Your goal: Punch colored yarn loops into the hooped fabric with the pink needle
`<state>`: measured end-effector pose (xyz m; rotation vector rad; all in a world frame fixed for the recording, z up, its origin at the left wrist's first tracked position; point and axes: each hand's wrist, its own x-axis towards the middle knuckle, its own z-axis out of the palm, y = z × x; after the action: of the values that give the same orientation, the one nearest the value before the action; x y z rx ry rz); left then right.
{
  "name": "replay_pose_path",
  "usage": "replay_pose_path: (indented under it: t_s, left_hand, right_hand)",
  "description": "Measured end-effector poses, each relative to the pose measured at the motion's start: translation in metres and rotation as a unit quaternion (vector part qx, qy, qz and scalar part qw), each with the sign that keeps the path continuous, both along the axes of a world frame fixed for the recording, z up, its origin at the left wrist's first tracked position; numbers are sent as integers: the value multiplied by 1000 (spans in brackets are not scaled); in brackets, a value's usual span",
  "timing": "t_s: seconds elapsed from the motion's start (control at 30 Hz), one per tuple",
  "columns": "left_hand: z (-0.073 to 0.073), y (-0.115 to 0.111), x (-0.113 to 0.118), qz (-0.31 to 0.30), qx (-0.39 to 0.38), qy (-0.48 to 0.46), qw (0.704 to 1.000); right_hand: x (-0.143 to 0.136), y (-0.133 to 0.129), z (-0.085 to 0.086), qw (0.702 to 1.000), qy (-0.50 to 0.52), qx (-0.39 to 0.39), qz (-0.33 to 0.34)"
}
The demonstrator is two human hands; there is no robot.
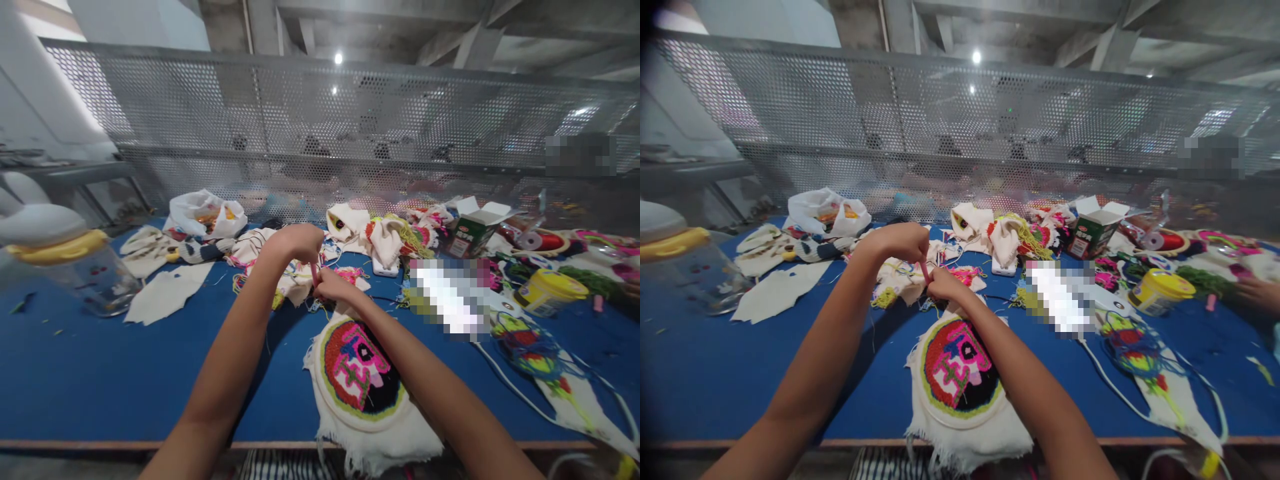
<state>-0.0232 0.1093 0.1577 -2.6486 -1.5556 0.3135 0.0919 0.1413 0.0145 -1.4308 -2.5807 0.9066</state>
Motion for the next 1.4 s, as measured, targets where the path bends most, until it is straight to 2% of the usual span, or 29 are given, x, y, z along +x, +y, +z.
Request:
replay_pose_path:
  t_s: [0.37, 0.6, 0.77, 1.13, 1.4]
  left_hand:
    - [2, -5, 3, 1, 14, -2, 1000]
    - [-3, 7, -10, 8, -45, -32, 998]
    - [-7, 11, -12, 17, -49, -47, 998]
    - [-9, 10, -13, 9, -48, -56, 997]
    - [-10, 9, -7, 5, -49, -54, 997]
  right_hand:
    - [0, 3, -9, 1000, 28, 1, 1]
    - [3, 3, -15, 995, 92, 18, 19]
    - [7, 6, -24, 988, 149, 13, 28]
    - [3, 5, -42, 966, 255, -31, -38]
    - [6, 0, -40, 952, 288, -67, -80]
